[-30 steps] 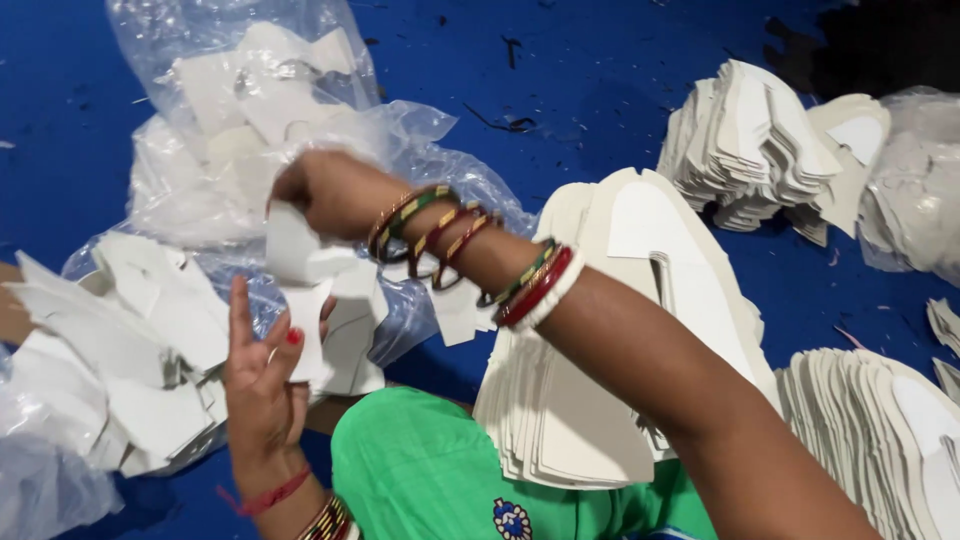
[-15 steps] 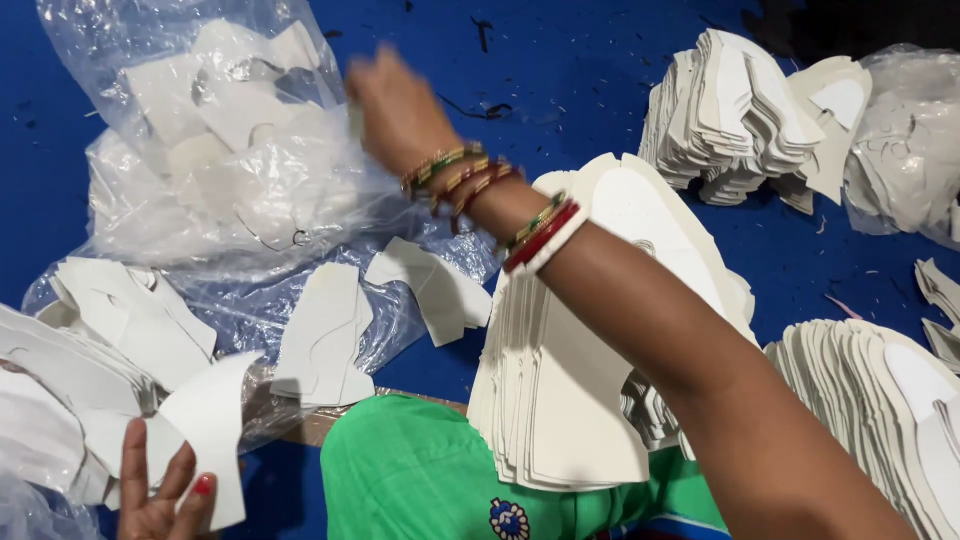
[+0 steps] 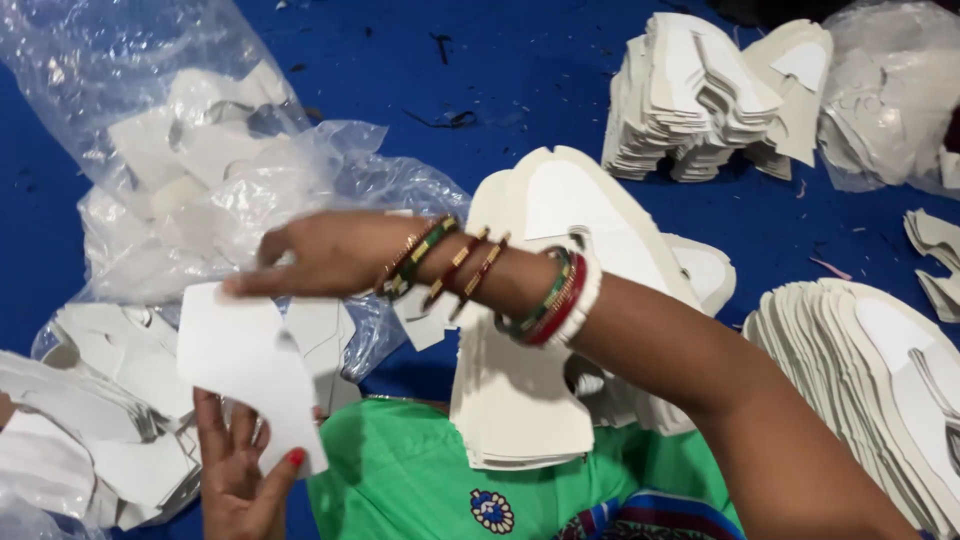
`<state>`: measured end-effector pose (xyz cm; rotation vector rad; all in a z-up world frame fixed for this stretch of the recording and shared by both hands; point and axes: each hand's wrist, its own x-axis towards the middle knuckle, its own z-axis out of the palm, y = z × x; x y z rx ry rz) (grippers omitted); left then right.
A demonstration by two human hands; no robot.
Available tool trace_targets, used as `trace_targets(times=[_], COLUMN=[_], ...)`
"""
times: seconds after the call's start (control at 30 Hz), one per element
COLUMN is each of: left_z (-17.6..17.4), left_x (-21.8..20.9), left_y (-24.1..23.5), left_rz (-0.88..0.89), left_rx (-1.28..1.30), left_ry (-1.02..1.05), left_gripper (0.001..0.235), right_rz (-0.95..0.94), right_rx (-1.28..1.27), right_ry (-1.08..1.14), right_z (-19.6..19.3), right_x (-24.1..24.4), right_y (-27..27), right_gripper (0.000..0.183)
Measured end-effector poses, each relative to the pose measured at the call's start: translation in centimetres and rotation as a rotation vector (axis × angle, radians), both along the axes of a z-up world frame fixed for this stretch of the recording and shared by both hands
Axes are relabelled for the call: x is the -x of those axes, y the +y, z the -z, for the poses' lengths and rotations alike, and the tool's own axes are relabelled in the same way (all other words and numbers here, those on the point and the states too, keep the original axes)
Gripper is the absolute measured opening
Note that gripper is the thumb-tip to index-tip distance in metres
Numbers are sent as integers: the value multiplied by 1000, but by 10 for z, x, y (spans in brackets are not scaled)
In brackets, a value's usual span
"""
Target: The person sits on the floor of a workshop and stacks cut white shoe upper components into piles, picking pieces one at a time from loose piles and aligning them onto a growing stack. Other workers handle similar pieces in the background.
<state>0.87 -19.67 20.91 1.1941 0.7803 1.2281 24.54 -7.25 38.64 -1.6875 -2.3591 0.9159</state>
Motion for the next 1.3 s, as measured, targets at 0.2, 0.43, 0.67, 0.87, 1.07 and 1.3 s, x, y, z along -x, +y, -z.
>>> trace_targets(times=[0.2, 0.43, 0.67, 0.87, 1.07, 1.3], left_z=[-36, -118, -186, -199, -205, -182], left_x=[-43, -97, -186, -238, -254, -255], left_y=[-6, -25, -46, -60, -50, -29], left_rz=[192, 26, -92, -74, -22, 96], left_rx=[-70, -110, -322, -276, -155, 54], left_ry=[-84, -325, 347, 318, 243, 326], left_gripper=[91, 75, 71, 57, 51, 48], right_rz=[-149, 151, 240, 383, 450, 478], right_rx=[-114, -170, -111, -38, 64, -519], right_ry=[224, 944, 1080, 1251, 1078, 473], right_z=[-31, -67, -63, -44, -35, 13], right_x=[-9, -57, -129, -184, -235, -270], right_y=[-111, -203, -260, -273, -272, -229], right_gripper=[87, 58, 66, 64, 51, 44])
